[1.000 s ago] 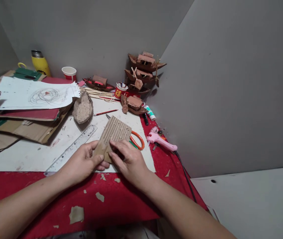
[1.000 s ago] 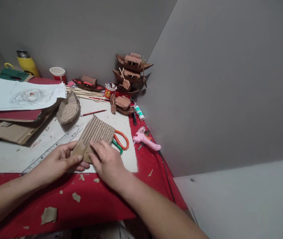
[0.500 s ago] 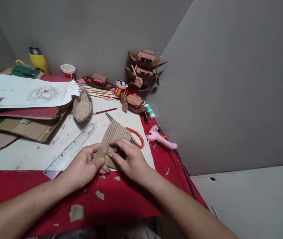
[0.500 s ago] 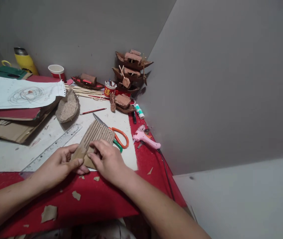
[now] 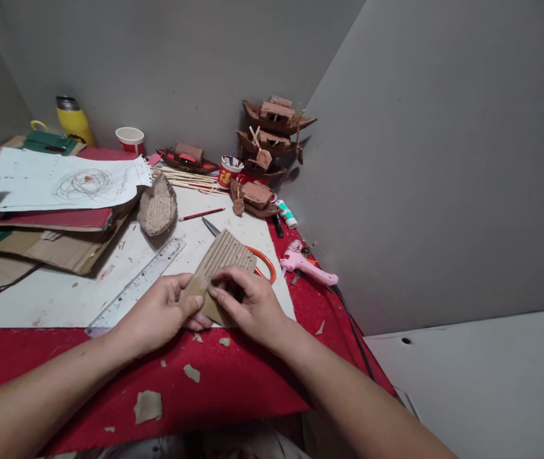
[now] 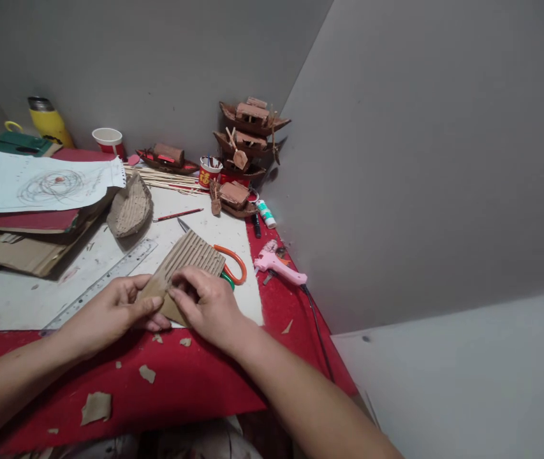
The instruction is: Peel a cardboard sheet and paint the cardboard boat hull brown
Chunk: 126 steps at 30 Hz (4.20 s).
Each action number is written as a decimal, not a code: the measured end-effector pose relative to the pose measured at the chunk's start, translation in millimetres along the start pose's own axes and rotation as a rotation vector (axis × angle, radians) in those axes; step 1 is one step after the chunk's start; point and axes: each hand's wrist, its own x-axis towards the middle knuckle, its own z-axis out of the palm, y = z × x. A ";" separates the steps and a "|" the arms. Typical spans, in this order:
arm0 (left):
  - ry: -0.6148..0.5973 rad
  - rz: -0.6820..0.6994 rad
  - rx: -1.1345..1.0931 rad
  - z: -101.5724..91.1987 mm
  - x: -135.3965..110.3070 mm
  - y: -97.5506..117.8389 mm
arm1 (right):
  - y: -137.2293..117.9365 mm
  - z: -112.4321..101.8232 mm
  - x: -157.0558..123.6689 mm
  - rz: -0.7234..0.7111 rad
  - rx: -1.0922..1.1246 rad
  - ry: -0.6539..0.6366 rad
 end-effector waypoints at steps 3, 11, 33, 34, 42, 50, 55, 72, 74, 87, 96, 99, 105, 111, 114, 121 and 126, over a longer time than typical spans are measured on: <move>0.011 0.011 -0.017 -1.7 0.4 2.3 | 0.3 2.3 0.6 -0.038 0.002 0.034; -0.007 0.054 0.019 -1.4 -1.9 -0.4 | -2.1 4.5 -0.6 -0.105 -0.082 0.003; 0.003 0.111 0.006 9.7 -4.7 -7.3 | -14.3 6.1 -4.8 -0.059 -0.092 -0.087; 0.002 0.140 0.013 9.5 -4.6 -8.1 | -16.2 6.2 -5.5 -0.052 -0.099 -0.121; 0.040 0.192 -0.149 2.7 -0.7 4.5 | -14.4 8.6 -5.4 0.063 0.049 0.138; 0.036 0.212 -0.254 -1.7 2.8 1.3 | -7.8 13.0 -5.8 -0.107 -0.029 0.086; 0.068 0.172 -0.218 -3.2 4.0 -2.9 | -3.6 14.8 -7.2 -0.103 -0.108 0.032; 0.101 0.091 -0.411 -2.7 5.8 -9.7 | -8.3 21.0 -10.1 -0.105 -0.208 -0.104; 0.135 0.091 -0.358 -1.1 3.8 -11.1 | -9.2 22.6 -10.9 -0.098 -0.193 -0.124; 0.316 0.118 0.000 11.1 -6.5 1.8 | -12.8 28.7 -12.3 -0.080 -0.223 -0.098; 0.171 0.281 -0.224 -2.4 -12.9 24.6 | -12.8 20.9 -9.0 -0.125 0.101 0.078; 0.124 0.280 -0.256 -5.6 -13.1 25.4 | -3.6 13.1 -8.0 0.067 0.233 0.323; 0.187 0.283 -0.098 -11.8 -11.5 21.4 | 7.8 9.2 -1.7 0.293 0.628 0.296; 0.168 0.277 -0.158 -14.5 -9.5 20.5 | 5.7 8.0 2.8 0.457 0.740 0.196; 0.141 0.245 -0.189 -14.7 -8.5 21.5 | 2.9 5.9 3.4 0.483 0.710 0.072; 0.055 0.156 -0.253 -15.5 -7.1 22.3 | -3.5 3.6 -1.9 0.432 0.650 -0.160; 0.056 0.139 -0.327 -23.6 -6.7 25.8 | -2.0 -0.4 -4.4 0.386 0.669 0.052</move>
